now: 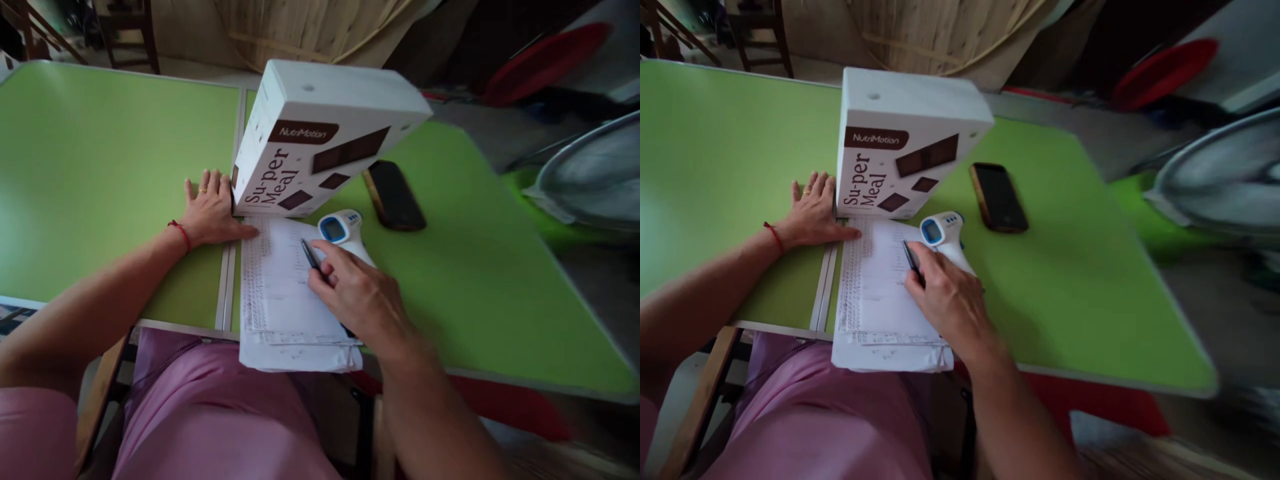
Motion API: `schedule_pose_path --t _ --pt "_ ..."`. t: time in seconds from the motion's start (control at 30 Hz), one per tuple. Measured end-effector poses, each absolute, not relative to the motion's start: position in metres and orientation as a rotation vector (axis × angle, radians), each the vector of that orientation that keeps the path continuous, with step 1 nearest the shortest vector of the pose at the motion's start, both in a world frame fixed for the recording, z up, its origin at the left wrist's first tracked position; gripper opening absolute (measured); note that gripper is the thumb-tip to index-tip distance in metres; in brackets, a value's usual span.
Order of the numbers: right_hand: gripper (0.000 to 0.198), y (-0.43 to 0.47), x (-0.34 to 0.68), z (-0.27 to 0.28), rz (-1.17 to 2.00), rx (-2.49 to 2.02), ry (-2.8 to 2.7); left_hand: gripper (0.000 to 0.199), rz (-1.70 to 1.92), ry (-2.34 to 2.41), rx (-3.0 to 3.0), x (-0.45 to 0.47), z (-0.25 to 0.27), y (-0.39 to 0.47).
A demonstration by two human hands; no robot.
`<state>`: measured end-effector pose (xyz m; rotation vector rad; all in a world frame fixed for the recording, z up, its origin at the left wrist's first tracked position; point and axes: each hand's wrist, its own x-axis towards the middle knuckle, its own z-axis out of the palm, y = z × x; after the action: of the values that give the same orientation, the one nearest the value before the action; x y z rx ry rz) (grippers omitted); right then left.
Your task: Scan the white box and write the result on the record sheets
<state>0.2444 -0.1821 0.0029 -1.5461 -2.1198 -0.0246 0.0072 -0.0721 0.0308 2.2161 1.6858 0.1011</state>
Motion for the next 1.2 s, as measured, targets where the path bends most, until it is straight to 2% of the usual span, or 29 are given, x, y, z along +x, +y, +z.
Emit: schedule_pose_path --t 0.2,0.33,0.43,0.57,0.83,1.2 --pt "0.023 -0.167 0.243 0.025 0.765 -1.265 -1.769 0.143 0.014 1.691 2.223 0.01 0.031 -0.076" --pt "0.035 -0.16 0.227 0.028 1.031 -1.058 -1.586 0.144 0.011 1.699 2.234 0.009 0.03 -0.076" --pt "0.027 -0.164 0.217 0.016 1.034 -1.079 -1.507 0.143 0.02 1.693 2.237 0.009 0.029 -0.076" --pt "0.029 -0.173 0.213 0.002 1.0 -1.273 -1.531 0.146 0.078 1.679 2.248 0.01 0.024 -0.075" --pt "0.013 -0.173 0.203 0.006 0.649 -1.463 -1.558 0.148 0.135 1.638 2.245 0.009 0.019 -0.072" --pt "0.013 -0.173 0.201 0.003 0.466 -1.44 -1.725 0.15 0.072 1.676 2.231 0.012 0.022 -0.073"
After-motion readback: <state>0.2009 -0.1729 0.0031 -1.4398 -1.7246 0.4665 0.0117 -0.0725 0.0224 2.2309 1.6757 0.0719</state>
